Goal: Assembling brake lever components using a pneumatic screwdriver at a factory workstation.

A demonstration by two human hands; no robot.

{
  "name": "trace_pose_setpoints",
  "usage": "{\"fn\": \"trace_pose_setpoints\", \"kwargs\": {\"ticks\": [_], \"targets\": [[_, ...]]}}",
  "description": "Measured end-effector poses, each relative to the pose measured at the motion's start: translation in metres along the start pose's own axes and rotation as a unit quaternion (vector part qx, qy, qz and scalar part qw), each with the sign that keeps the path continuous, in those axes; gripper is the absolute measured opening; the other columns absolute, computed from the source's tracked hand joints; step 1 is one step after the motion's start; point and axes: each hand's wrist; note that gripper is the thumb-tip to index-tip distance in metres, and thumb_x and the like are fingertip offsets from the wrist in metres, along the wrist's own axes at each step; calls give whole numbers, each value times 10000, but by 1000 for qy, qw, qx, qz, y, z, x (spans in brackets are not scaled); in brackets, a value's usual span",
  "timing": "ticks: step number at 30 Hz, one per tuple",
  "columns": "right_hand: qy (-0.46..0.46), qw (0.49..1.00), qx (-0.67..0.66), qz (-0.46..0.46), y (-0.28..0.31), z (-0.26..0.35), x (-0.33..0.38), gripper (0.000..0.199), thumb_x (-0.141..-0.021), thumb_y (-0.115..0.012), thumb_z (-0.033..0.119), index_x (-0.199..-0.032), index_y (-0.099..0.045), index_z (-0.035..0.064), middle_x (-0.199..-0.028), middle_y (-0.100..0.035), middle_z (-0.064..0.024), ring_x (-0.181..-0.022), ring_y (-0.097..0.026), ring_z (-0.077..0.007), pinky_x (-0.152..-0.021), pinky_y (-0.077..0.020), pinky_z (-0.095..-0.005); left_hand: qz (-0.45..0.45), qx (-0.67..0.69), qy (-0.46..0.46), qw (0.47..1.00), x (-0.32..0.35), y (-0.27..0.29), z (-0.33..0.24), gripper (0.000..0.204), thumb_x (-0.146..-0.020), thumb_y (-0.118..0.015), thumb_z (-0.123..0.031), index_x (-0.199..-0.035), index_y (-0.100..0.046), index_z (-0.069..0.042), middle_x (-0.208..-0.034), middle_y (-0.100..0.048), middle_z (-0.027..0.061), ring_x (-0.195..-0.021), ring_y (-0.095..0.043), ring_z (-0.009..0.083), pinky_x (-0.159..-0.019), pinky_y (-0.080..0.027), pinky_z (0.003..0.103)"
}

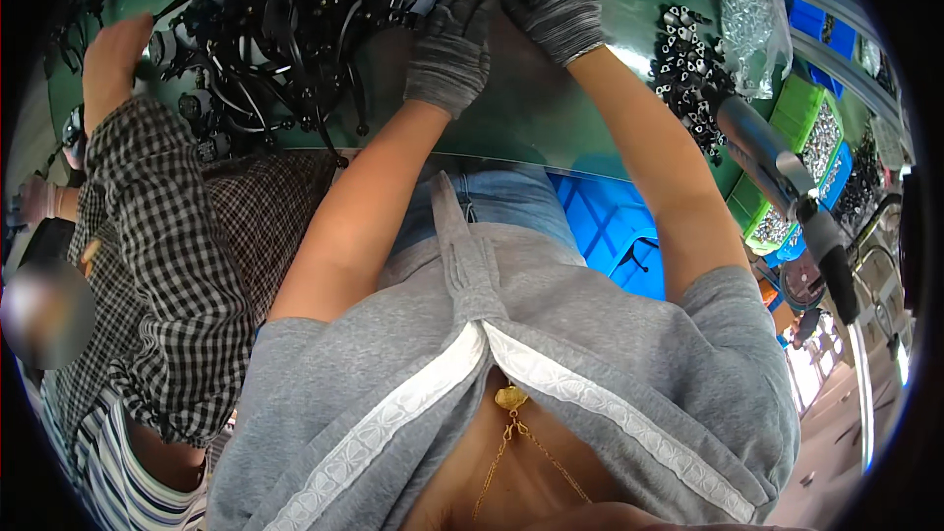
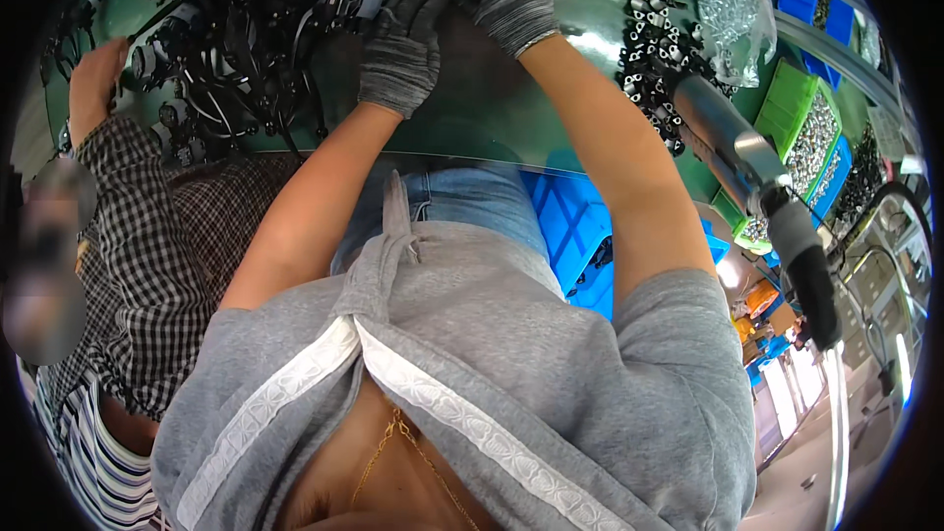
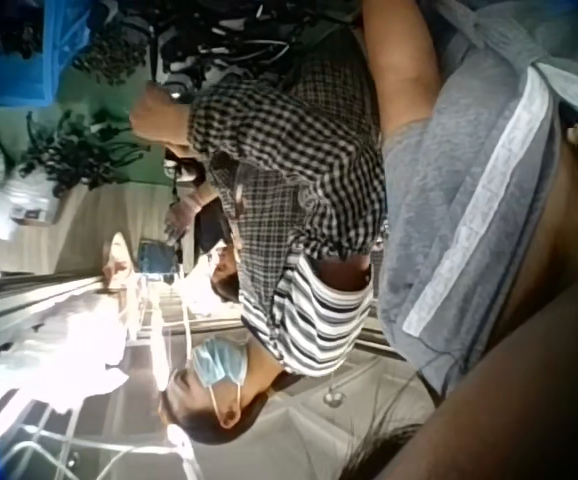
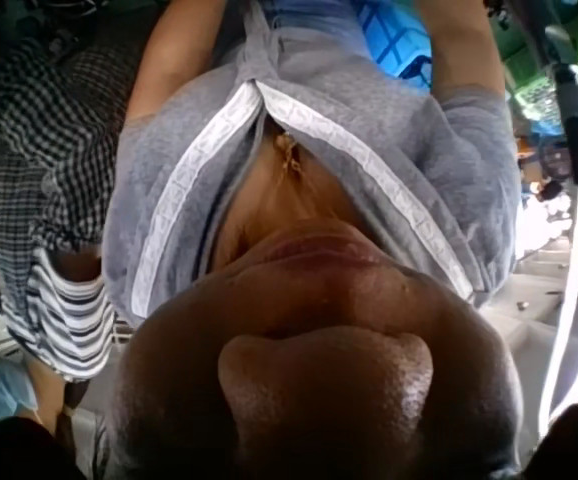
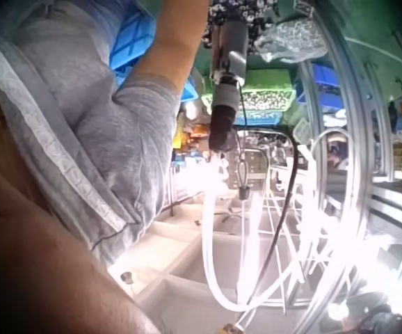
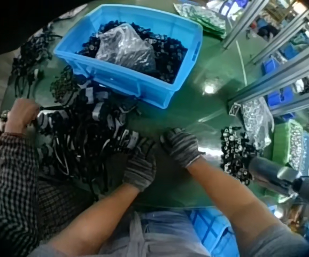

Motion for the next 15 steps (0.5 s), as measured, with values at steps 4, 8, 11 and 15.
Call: {"fn": "trace_pose_setpoints", "kwargs": {"ticks": [4, 8, 11, 15], "targets": [[-90, 993, -74, 27, -10, -35, -15, 398, -932, -595, 474, -1126, -682, 138, -1010, -685, -137, -894, -664, -348, -787, -548, -448, -13, 17, 0, 1000, -2, 3, -3, 409, -866, -544, -128, -1270, -608, -119, -1299, -586, 114, -1285, -505, 324, -1088, -376, 518], [4, 992, -31, -120, -3, -57, -5, 317, -982, -565, 376, -1032, -672, 82, -911, -654, -72, -799, -635, -264, -698, -534, -369, -9, -42, 8, 999, -2, 7, -2, 416, -882, -533, -165, -1288, -603, -107, -1315, -588, 119, -1280, -509, 322, -1089, -370, 519], [-156, 861, -465, -133, 63, 13, -10, 294, -1003, -554, 358, -973, -646, 80, -853, -612, -37, -726, -582, -200, -594, -487, -305, 95, -124, 19, 988, -2, 1, -3, 445, -894, -512, -197, -1319, -590, -92, -1333, -593, 144, -1287, -515, 328, -1055, -396, 537], [-311, 199, -928, 52, 111, 85, -54, 306, -1008, -568, 395, -917, -598, 104, -775, -556, -10, -642, -501, -132, -454, -383, -213, 7, -75, 13, 997, -4, 8, -9, 432, -917, -477, -219, -1310, -587, -77, -1323, -601, 164, -1264, -536, 334, -1012, -429, 545]]}}
Point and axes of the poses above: each hand's wrist, its own x-axis away from the middle knuckle, its own y-axis out of the back of the hand, z = x × y
